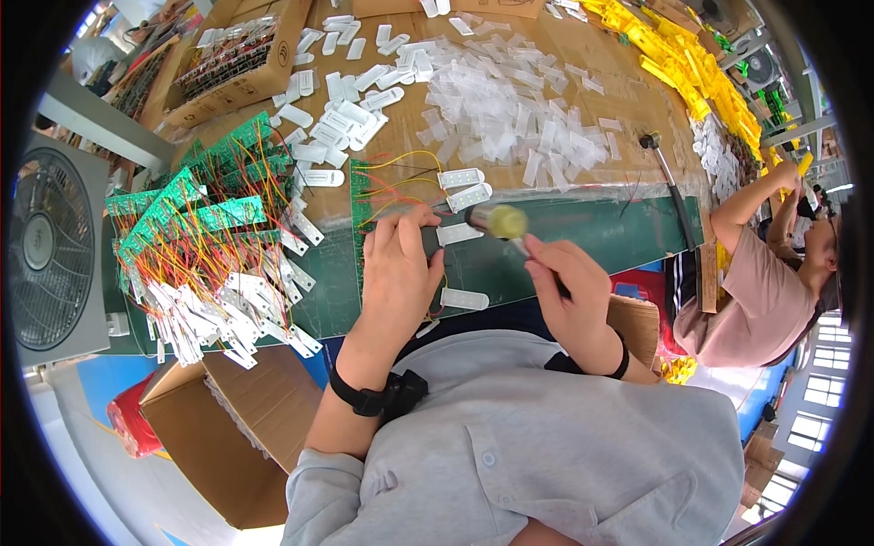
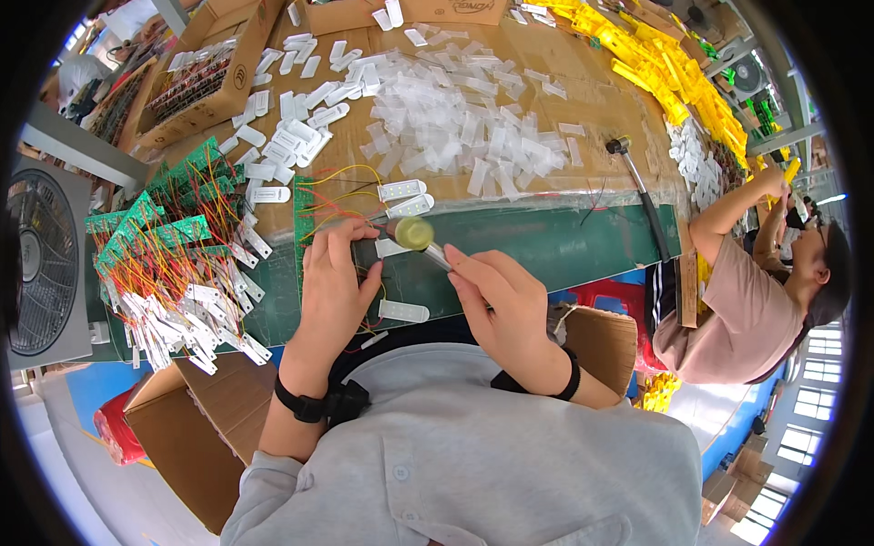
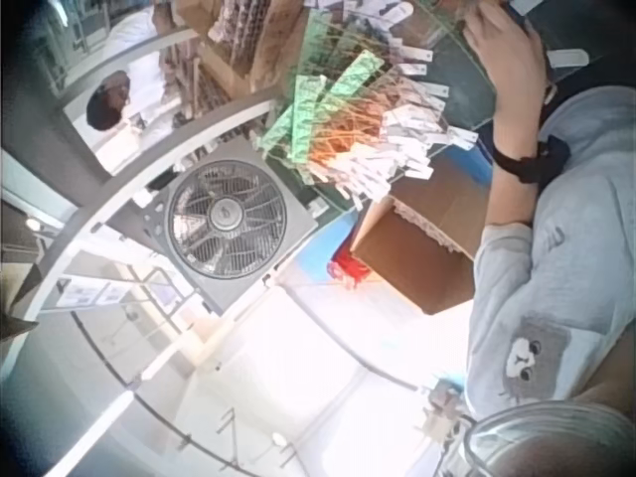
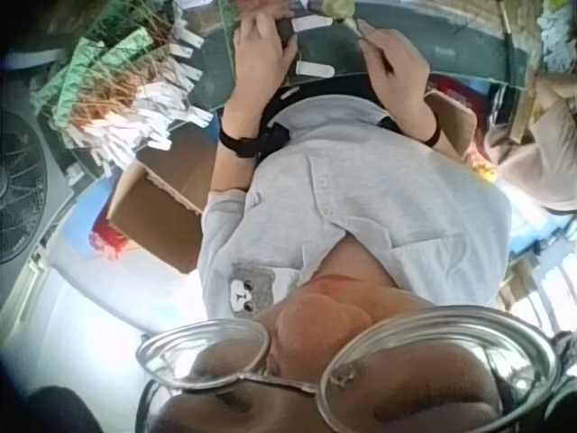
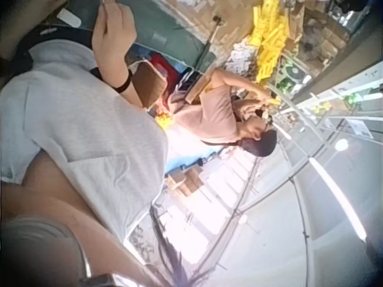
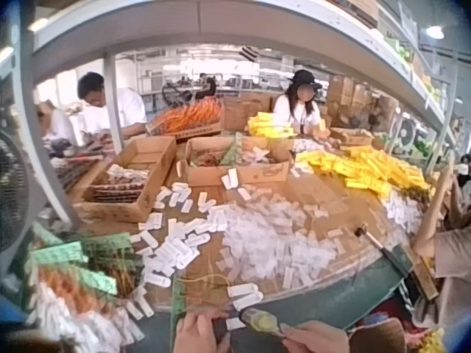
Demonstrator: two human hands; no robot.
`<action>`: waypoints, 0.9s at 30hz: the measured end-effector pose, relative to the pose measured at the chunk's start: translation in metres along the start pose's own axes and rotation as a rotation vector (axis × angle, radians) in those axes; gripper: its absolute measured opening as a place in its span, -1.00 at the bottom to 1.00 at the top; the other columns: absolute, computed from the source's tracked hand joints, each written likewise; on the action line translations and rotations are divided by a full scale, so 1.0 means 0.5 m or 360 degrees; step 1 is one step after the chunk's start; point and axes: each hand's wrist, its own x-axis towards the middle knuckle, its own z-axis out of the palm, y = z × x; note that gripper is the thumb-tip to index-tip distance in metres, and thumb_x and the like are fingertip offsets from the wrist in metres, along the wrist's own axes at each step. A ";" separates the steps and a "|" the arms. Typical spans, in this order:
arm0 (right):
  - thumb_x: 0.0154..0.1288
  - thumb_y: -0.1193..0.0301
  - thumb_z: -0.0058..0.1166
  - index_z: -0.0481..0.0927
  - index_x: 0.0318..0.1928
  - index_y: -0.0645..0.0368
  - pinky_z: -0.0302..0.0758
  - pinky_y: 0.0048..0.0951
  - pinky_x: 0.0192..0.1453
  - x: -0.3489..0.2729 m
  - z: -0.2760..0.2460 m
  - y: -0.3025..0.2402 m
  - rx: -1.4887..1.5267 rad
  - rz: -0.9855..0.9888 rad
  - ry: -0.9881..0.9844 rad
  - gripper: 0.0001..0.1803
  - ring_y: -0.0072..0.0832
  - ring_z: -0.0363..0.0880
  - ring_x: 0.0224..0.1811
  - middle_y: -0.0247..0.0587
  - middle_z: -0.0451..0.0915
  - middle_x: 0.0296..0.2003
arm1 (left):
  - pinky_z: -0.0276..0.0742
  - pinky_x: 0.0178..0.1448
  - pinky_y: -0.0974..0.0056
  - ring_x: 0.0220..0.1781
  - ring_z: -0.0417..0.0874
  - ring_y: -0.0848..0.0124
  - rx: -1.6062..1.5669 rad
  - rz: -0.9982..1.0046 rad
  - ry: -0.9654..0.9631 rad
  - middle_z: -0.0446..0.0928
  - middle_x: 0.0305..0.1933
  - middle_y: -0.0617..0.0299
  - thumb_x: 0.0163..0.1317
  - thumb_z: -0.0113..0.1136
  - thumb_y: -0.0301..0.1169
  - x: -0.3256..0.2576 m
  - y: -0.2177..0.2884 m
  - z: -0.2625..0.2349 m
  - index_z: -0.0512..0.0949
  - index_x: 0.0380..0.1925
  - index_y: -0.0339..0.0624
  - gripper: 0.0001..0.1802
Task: Assembling LED light components by attaching plastic covers to circuit boards and using a small mallet to secure them.
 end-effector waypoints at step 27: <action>0.23 0.27 0.35 0.65 -0.39 0.19 0.53 -0.14 -0.16 0.120 -0.008 0.187 -0.0612 0.0412 -0.0114 -0.75 -0.12 0.60 -0.26 -0.12 0.60 -0.36 | 0.38 0.13 0.05 0.07 0.52 0.15 0.0122 0.0212 0.0015 0.58 -0.08 0.24 0.13 0.42 -0.40 0.011 0.021 0.003 0.59 -0.44 -0.17 -0.84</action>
